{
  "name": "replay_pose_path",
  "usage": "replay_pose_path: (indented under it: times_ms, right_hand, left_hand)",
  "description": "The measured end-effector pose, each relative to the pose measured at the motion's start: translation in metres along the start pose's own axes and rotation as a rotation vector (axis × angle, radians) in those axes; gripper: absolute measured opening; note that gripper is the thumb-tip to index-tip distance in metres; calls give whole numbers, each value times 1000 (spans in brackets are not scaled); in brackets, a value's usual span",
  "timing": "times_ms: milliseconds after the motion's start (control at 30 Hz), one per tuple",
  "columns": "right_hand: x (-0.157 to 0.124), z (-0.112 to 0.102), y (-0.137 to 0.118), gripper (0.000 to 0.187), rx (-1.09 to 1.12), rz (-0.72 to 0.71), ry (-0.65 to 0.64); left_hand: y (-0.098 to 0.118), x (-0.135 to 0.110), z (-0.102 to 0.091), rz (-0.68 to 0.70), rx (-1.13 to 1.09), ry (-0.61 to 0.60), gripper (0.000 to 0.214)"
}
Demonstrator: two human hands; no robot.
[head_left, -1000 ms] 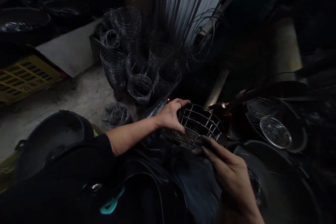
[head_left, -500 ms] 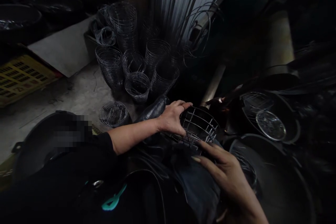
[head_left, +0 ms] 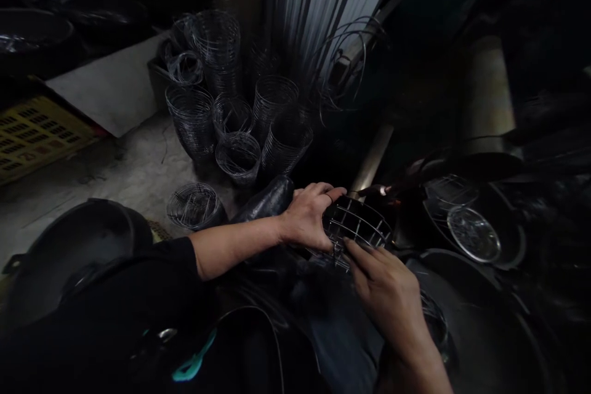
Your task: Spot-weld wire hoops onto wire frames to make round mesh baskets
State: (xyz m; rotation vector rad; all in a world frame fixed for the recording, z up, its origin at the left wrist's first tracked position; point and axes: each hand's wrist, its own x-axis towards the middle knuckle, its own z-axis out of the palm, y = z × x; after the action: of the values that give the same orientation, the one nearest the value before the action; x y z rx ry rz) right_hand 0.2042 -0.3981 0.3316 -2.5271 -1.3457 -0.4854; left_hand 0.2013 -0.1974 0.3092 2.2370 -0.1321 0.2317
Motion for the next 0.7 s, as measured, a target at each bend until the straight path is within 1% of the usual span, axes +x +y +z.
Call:
replay_pose_path:
  times_ms: [100,200,500,633,700]
  right_hand:
    - [3,2,9,23,58,-21,116]
    - [9,2,17,19,68,-39,169]
    - [27,1,35,19,0,2,148]
    - [34,1,42,20,33,-5,184]
    - [36,2,45,20,47,2,172]
  left_hand:
    - [3,7,-1,13,-1,-6,97]
    - [6,16,-2,4,-9,6,98]
    - [9,44,-9,-45,-27,-15,98]
    - [9,51,-9,-61,-29,-21,96]
    - [9,54,-8,-72,-13,-31,95]
